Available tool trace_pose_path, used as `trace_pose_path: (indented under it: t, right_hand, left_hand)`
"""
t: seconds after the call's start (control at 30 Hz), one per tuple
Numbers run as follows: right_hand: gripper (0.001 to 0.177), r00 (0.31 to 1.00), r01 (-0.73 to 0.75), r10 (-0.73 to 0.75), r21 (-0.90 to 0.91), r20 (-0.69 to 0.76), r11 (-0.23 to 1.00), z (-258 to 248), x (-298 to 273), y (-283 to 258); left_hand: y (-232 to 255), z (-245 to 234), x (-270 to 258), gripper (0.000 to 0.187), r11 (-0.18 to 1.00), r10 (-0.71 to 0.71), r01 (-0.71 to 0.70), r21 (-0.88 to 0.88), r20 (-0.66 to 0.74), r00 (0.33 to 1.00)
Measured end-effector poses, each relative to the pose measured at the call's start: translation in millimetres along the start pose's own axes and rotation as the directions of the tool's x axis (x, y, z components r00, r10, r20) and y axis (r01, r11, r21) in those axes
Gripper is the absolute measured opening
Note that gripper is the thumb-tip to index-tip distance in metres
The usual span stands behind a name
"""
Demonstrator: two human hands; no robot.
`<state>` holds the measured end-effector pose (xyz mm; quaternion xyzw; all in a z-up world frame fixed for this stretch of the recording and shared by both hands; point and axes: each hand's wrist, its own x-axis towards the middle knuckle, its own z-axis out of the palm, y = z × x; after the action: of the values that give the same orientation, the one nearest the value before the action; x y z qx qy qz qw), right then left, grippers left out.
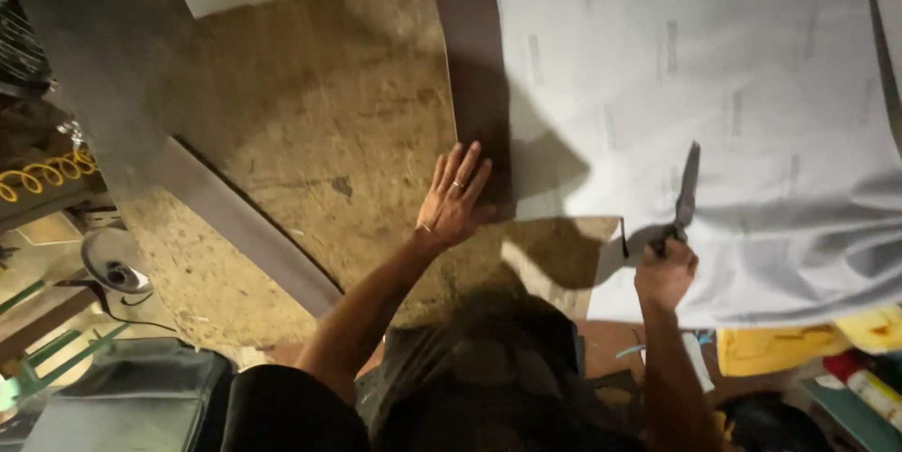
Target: The person uses a pair of scissors to cut a long strip of brown material from a larger white sheet on a workbench. They repeatedly align the strip, cut along its edge, and reposition the material to continue cutting.
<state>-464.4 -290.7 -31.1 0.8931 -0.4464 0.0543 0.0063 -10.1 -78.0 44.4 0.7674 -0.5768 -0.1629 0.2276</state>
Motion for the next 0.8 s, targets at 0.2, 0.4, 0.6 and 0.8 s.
trace_pose_path:
  t: [0.2, 0.4, 0.6, 0.8]
  right_hand:
    - [0.041, 0.962, -0.274, 0.274, -0.015, 0.01, 0.962, 4.1, 2.5, -2.0]
    - [0.019, 0.806, -0.448, 0.438, -0.073, 0.398, 0.891, -29.9, 24.8, 2.7]
    - [0.032, 0.631, -0.623, 0.156, 0.377, 0.76, 0.685, -117.4, -45.2, -109.3]
    - [0.069, 0.215, -0.862, -0.081, 0.228, 0.973, 0.452, -74.9, -140.3, -156.3]
  left_hand:
    - [5.2, 24.4, -12.1, 0.081, 0.996, -0.051, 0.047, 0.07, 0.047, 0.998]
    - [-6.4, 48.0, -18.3, 0.082, 0.97, 0.03, -0.03, 0.241, 0.003, 1.0]
    - [-11.5, 52.5, -15.5, 0.08, 0.949, 0.05, -0.046, 0.311, -0.008, 0.999]
    - [-12.2, 53.9, -16.9, 0.072, 0.945, 0.064, -0.05, 0.325, -0.032, 0.997]
